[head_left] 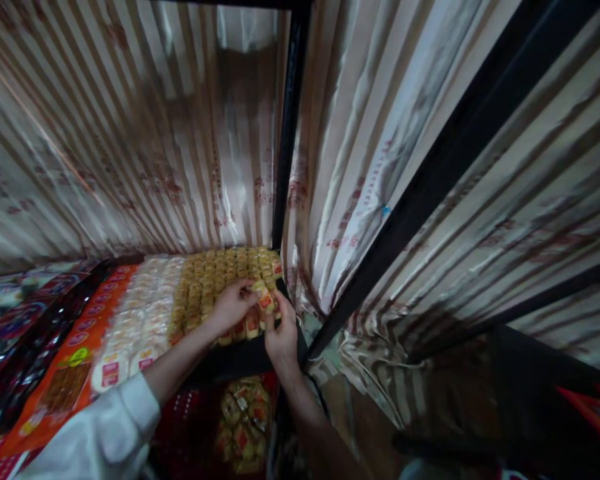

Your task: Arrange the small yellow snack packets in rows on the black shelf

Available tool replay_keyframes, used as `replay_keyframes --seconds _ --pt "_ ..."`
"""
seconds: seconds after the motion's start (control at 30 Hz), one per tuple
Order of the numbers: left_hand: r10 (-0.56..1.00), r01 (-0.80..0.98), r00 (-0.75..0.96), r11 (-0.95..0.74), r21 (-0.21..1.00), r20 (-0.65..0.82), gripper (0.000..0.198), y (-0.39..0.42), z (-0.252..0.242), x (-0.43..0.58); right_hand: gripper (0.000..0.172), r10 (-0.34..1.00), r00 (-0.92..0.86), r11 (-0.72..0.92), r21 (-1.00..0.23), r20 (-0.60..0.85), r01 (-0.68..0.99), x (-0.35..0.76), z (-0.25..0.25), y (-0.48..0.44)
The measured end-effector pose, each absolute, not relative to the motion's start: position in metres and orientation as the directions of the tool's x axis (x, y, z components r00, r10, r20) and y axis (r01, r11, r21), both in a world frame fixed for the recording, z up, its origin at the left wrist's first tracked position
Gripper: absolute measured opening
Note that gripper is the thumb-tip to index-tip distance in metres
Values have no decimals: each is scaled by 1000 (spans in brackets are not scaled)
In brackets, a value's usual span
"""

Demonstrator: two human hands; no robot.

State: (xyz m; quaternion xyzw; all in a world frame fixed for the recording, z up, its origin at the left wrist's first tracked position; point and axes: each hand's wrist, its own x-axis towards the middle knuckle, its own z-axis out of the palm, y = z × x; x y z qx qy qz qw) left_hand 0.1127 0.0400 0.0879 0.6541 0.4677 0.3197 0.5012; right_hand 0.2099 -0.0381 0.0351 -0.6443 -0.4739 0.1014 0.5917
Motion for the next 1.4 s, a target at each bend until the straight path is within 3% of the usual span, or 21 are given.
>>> replay_keyframes --seconds 0.27,0.63,1.1,1.23,1.4 --pt "894 455 436 -317 832 103 31 90 103 182 55 656 608 98 -849 447 519 238 36 8" --pt "810 572 551 -541 617 199 26 138 73 216 57 695 680 16 -951 232 308 264 12 49" --pt "818 687 554 -556 469 159 25 148 50 224 44 761 644 -150 -946 75 287 274 2 56" --pt "813 721 541 -581 377 217 17 146 52 227 44 770 638 -138 -973 13 186 277 -4 65" --pt "824 790 548 -566 236 142 23 146 56 228 48 782 620 -184 -975 -68 125 282 -14 73"
